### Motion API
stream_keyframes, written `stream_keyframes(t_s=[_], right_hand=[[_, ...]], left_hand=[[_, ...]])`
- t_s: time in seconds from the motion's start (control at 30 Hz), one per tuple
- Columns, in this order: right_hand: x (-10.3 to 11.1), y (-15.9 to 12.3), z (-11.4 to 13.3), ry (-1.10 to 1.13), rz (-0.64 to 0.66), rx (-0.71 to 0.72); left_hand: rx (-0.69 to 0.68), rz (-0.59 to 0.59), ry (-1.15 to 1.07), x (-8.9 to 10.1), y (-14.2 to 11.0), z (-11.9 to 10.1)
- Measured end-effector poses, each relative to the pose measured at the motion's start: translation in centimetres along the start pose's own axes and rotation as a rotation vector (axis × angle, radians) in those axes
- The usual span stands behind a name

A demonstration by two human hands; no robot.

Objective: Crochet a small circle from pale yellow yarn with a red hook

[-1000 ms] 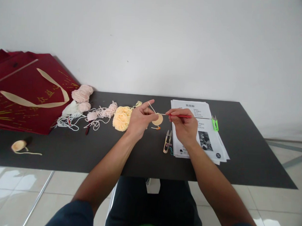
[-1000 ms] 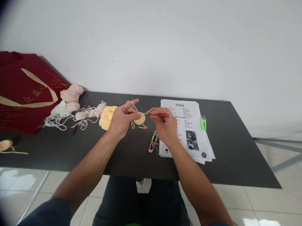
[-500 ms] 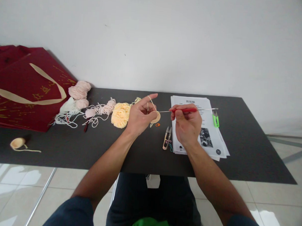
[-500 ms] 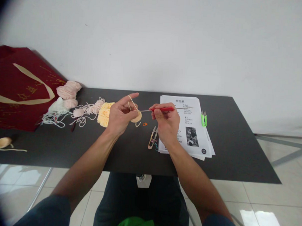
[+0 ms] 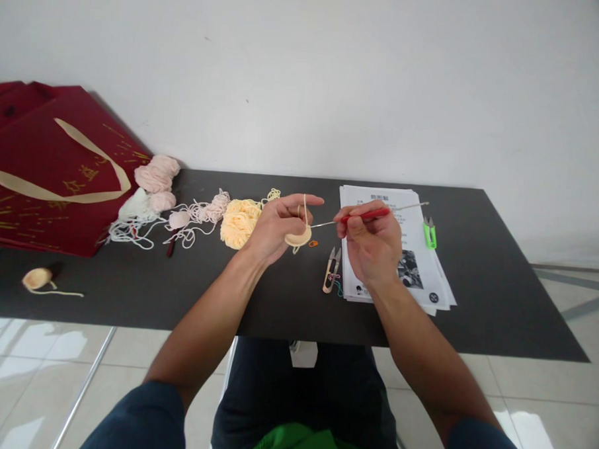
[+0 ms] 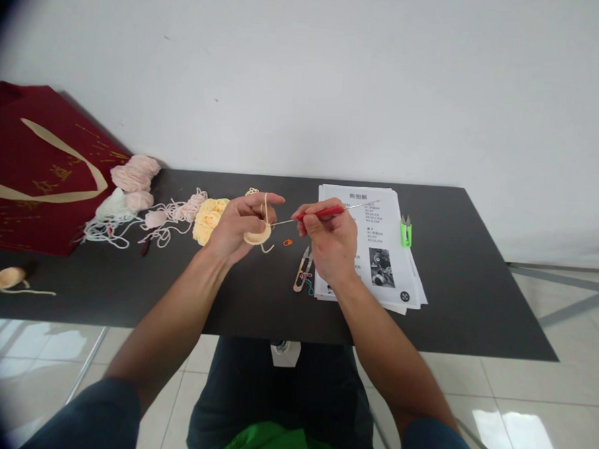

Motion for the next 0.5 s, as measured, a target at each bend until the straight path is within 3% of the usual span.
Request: stream_keyframes(t_s=[0.2, 0.5], right_hand=[[0.2, 0.0, -1.1, 0.061, -0.058, -0.118], [-0.7, -0.3, -2.2, 0.116, -0.147, -0.125]], left_hand=[[-0.117, -0.131, 0.115, -0.1, 0.0, 0.3], [-0.170, -0.226, 0.168, -0.2, -0.1, 1.0]])
Point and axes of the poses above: each hand's wrist, its own y-axis towards the middle knuckle, its own x-axis out of the back of the hand, z = x × y, the point moved 2 cm from there along y, towards the middle knuckle, and after that the axes turned 11 degrees about z, right-handed, at the moved point
